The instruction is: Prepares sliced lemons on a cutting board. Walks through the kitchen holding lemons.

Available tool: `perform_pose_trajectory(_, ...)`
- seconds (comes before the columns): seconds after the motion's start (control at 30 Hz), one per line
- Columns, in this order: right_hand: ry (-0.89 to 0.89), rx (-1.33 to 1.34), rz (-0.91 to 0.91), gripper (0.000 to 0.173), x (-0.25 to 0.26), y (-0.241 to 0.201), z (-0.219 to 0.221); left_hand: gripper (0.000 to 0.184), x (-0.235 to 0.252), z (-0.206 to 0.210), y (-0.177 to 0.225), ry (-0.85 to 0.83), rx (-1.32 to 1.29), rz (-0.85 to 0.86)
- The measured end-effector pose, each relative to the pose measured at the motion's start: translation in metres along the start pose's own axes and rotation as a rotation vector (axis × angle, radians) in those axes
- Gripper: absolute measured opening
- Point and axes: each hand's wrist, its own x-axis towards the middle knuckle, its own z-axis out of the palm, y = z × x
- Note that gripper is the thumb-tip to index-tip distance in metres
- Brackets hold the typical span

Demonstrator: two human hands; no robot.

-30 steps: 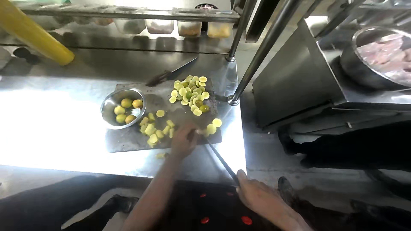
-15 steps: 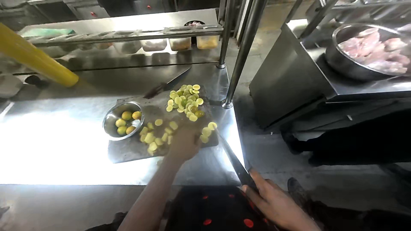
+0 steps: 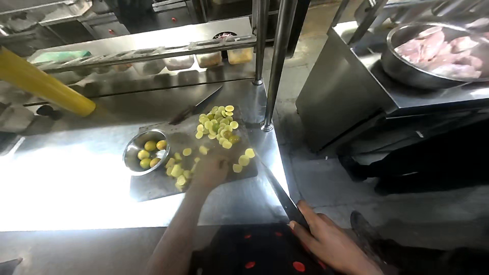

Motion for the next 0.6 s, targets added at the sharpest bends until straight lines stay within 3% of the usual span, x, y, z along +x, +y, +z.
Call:
perform_pose_trajectory(0.17, 0.04, 0.041, 0.006, 0.043, 0.007, 0.007, -0.001, 0.017, -0.002, -0.041, -0.013, 0.109, 0.076, -0.249)
perform_pose_trajectory(0.27, 0.028, 0.084, -0.002, 0.041, 0.013, 0.008, -0.002, 0.016, 0.007, -0.028, 0.0, 0.01, -0.079, -0.145)
perform_pose_trajectory(0.37, 0.022, 0.109, -0.01, 0.039, 0.016, 0.007, -0.005, 0.027, 0.021, -0.007, 0.027, -0.12, -0.189, -0.065)
perform_pose_trajectory(0.47, 0.043, 0.102, -0.012, 0.04, 0.014, 0.007, -0.008, 0.035, 0.047, 0.012, 0.035, -0.246, -0.091, -0.048)
perform_pose_trajectory(0.6, 0.084, 0.093, -0.018, 0.042, 0.013, 0.012, -0.005, 0.029, 0.051, 0.008, 0.045, -0.305, 0.022, -0.015)
